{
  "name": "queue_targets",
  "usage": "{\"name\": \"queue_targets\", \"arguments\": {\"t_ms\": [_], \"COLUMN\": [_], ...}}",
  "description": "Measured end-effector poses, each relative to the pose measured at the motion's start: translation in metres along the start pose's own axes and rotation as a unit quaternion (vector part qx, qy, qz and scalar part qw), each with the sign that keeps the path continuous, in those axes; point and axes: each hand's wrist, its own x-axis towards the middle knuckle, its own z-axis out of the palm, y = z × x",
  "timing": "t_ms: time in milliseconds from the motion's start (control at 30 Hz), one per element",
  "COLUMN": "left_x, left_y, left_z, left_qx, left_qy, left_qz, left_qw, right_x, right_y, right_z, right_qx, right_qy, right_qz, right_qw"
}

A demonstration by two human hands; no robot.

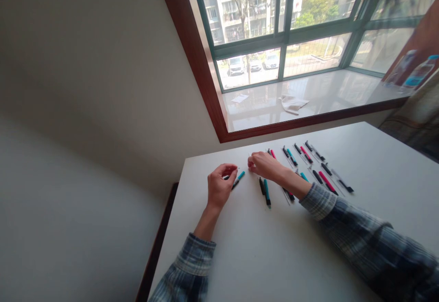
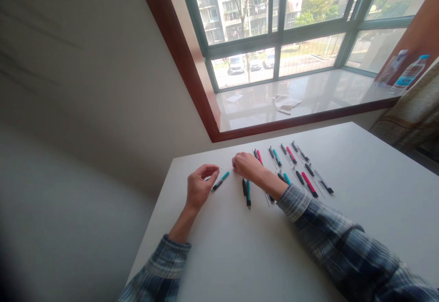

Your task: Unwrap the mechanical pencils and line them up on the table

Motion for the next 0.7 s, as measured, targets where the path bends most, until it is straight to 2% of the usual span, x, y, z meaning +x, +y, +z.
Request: {"name": "queue_targets", "arguments": {"t_ms": [367,700], "left_x": [0.0014,0.0004], "left_y": [-0.0003,-0.0022], "left_z": [-0.0018,-0.0019], "left_qx": [0.019,0.025], "left_qy": [0.022,0.022], "left_qz": [-0.030,-0.037], "left_qw": [0.999,0.999], "right_x": [0.0015,-0.0006], "right_y": [0.0011,0.0008], "right_z": [0.0014,0.0033], "right_qx": [-0.031,-0.038], "right_qy": [-0.010,-0.023], "right_qz": [0.072,0.084], "right_qw": [0.997,0.995]}}
